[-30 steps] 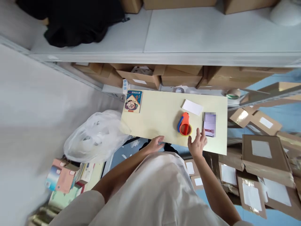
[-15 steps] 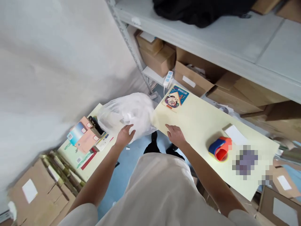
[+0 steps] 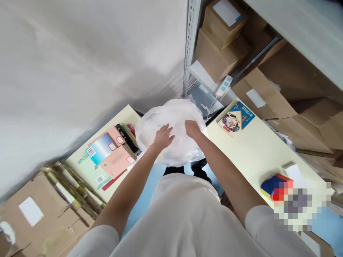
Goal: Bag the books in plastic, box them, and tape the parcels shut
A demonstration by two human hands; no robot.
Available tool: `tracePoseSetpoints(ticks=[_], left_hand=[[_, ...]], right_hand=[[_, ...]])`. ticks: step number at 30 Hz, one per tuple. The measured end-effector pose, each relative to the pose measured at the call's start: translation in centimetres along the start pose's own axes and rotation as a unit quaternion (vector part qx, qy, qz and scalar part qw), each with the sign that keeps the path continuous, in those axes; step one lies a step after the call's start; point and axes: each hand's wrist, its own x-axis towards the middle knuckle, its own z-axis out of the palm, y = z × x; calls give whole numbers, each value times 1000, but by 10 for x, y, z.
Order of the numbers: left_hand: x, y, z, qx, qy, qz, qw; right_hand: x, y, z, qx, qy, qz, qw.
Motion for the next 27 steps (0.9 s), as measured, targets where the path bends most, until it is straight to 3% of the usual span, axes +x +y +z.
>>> tracePoseSetpoints(ticks=[4,7,9,12,14,16,19,23,25,27], left_hand=[[-3,-9,1,-66,20,22,997],[-11,-8,-6,-108,52,69,990],[-16,-2,-13,-125,73,122,982],[-21,16,-25,-158,89,194,964],[-19,32,-33,-195,79,216,953],[-15,48,-43,-258,48,222,939],[-6,72,-62,-401,-59,241,882],[2,105,-78,-544,-261,232,763],[2,122,-72,-555,-329,168,745],[1,136,-59,-531,-388,113,745]], right_hand=[[-36,-10,-12,1,-6,-41,999],[-85,-21,-21,26,45,-133,990],[-121,-28,-25,56,118,-194,972],[-170,-36,-35,107,245,-233,935],[-198,-35,-47,158,320,-218,908],[-221,-30,-63,224,393,-156,878],[-249,-14,-84,345,503,-25,792],[-272,1,-95,494,606,72,619],[-277,1,-95,562,611,77,553],[-284,-2,-96,608,608,71,505]])
